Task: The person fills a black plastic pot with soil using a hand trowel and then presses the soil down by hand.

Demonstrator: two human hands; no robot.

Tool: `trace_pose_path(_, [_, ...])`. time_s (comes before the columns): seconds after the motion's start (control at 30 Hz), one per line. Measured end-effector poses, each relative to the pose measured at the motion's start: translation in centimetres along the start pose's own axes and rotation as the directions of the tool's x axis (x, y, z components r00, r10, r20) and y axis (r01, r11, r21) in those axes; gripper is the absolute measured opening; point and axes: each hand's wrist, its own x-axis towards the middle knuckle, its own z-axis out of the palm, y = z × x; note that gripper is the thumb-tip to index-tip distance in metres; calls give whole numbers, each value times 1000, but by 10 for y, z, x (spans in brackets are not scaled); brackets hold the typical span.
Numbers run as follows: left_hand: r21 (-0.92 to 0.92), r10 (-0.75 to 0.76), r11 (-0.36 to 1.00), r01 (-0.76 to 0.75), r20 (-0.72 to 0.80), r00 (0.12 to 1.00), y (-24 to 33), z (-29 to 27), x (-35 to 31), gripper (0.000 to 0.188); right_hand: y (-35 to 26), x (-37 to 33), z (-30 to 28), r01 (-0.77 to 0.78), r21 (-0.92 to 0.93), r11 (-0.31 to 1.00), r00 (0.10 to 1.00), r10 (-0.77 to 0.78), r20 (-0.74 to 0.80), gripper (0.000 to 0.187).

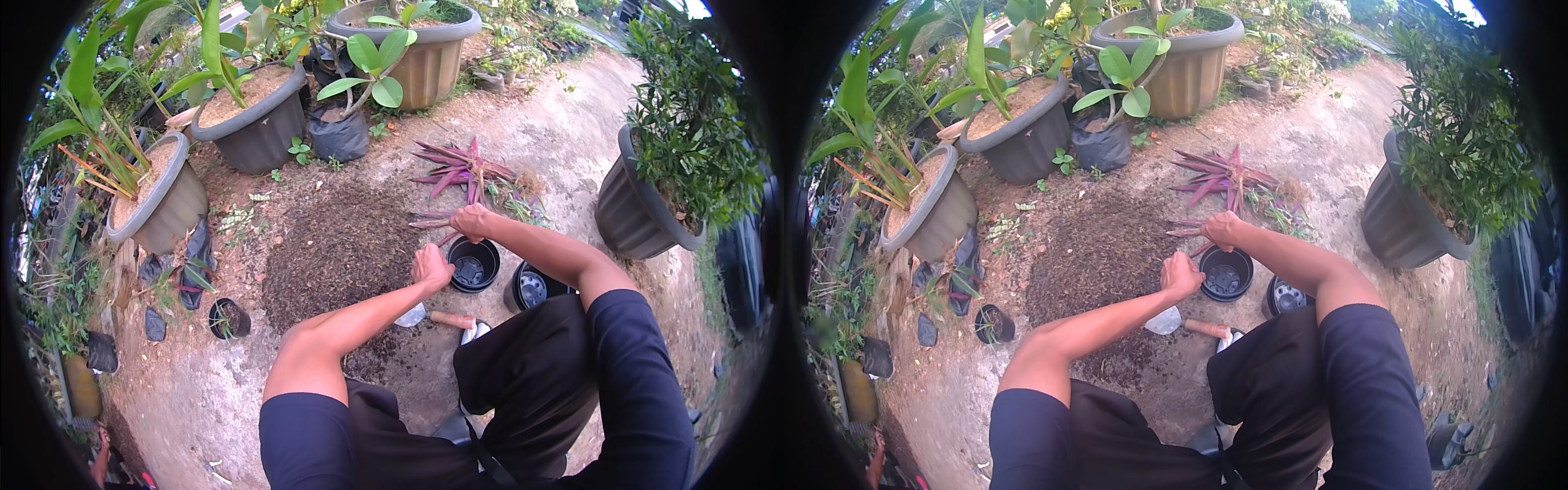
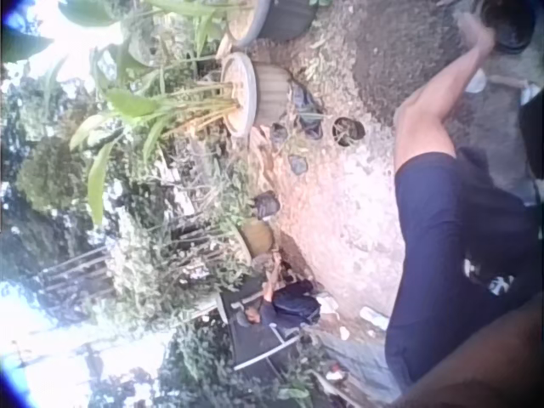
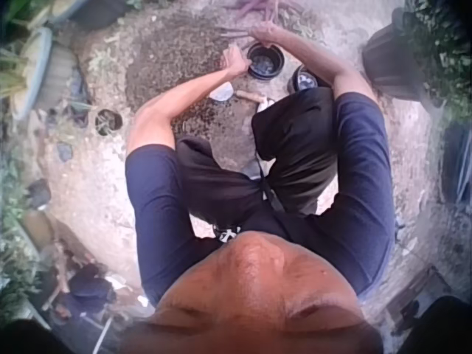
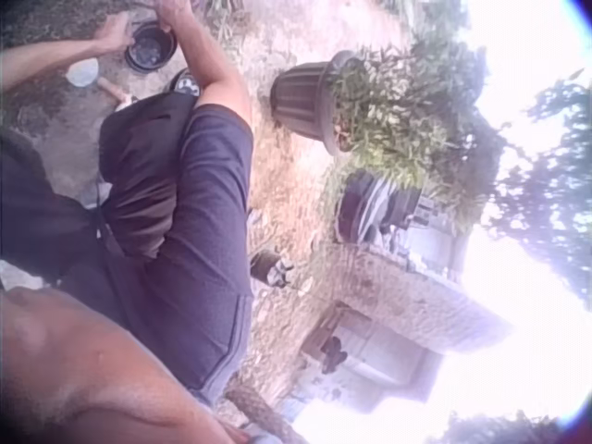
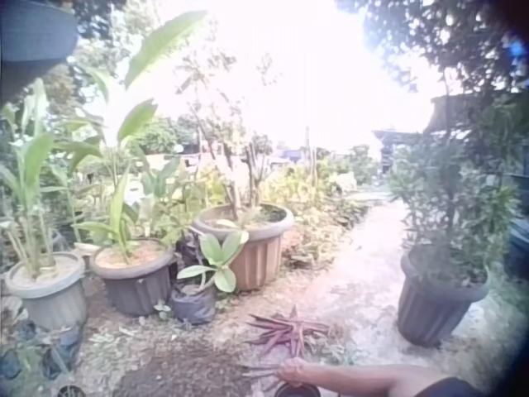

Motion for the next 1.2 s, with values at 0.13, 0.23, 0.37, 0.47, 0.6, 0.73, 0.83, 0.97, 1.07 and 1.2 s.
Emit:
trace_pose_path(0.13, [10, 41, 999, -41, -31, 999, 2, 3, 7, 25, 6, 2, -1, 10, -17, 1000, 1000, -9, 18, 50])
trace_pose_path(0.23, [-12, 70, 997, -70, -10, 998, 0, 0, 11, 28, 6, 2, -14, 16, -29, 999, 998, -14, 68, 48])
trace_pose_path(0.37, [-56, 162, 985, -162, 8, 987, -1, -13, 12, 32, 7, 3, -26, 9, -27, 1000, 989, -5, 145, 39])
trace_pose_path(0.47, [-70, 258, 964, -256, 23, 966, 22, -29, 5, 33, 11, 12, -40, -208, -185, 961, 866, 268, 422, 31])
trace_pose_path(0.6, [-41, 373, 925, -377, -84, 924, 12, -85, -4, 29, -30, 14, -118, -301, -292, 908, 894, 375, 245, 29])
trace_pose_path(0.73, [78, 546, 834, -546, -253, 798, -22, -123, -23, 23, -47, 13, -150, -127, -183, 975, 976, 156, 151, 28])
trace_pose_path(0.83, [128, 547, 837, -532, -183, 817, -70, -153, -47, 20, -91, 16, -154, 106, -16, 994, 970, -99, 222, 31])
trace_pose_path(0.97, [227, 575, 797, -559, -2, 818, -149, -162, -90, 20, -159, 12, -124, 291, 305, 907, 913, -359, 195, 29])
trace_pose_path(1.07, [267, 518, 807, -526, 108, 849, -200, -148, -126, 23, -202, 21, -64, 464, 371, 805, 864, -504, 13, 27])
trace_pose_path(1.2, [219, 317, 909, -354, 185, 930, -239, -127, -159, 26, -244, 11, -21, 427, 576, 697, 844, -536, 23, 27])
